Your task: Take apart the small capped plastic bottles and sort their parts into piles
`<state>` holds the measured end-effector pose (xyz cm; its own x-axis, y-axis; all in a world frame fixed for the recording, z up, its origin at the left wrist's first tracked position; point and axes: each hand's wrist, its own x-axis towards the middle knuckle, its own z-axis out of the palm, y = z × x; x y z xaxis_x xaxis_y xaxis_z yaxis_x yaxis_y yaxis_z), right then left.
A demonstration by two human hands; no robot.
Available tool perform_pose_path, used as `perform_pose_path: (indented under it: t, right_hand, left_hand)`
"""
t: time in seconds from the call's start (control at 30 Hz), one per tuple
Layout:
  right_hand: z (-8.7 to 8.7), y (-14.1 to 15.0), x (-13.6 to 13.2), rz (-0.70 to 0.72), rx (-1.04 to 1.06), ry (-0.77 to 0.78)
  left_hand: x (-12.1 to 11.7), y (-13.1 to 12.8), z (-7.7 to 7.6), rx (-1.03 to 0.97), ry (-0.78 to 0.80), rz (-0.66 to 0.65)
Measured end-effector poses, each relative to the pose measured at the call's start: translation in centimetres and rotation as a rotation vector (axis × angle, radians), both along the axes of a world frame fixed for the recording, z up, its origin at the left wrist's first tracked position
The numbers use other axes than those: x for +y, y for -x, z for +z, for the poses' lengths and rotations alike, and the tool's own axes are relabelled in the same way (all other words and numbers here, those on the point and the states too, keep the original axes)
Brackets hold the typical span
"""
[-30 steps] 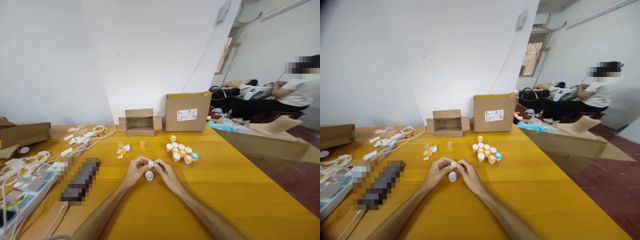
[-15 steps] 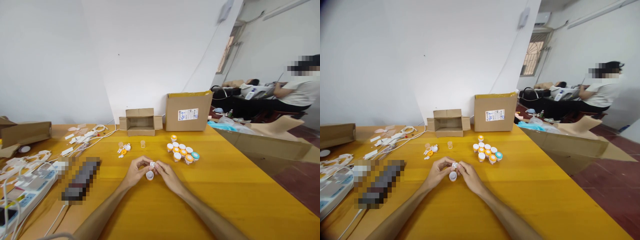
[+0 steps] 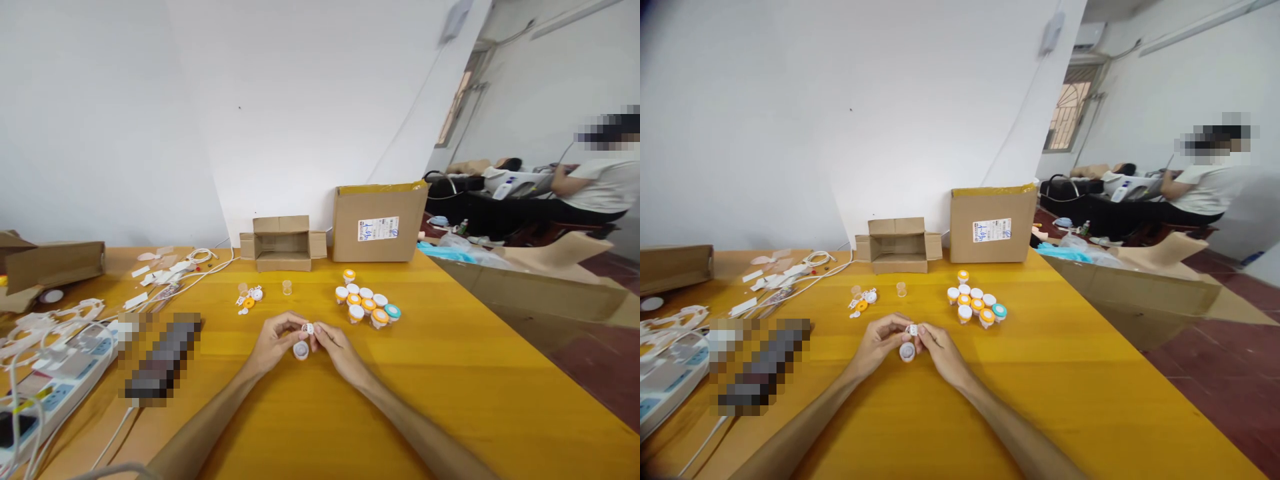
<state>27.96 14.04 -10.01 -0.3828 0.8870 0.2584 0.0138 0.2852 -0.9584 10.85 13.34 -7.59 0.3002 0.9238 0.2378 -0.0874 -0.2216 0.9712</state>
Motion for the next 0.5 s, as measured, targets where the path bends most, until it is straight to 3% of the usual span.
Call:
perform_pose_path:
  t: [0.3,0.5]
  right_hand:
    - [0.0,0.0,0.1,-0.071,0.032,0.036]
    - [-0.5,0.0,0.4,-0.178,0.005,-0.016]
  left_hand:
    - [1.1,0.8,-0.5,0.214,-0.106,0.28]
    - [2.5,2.6,-1.7,0.436,-0.191,0.472]
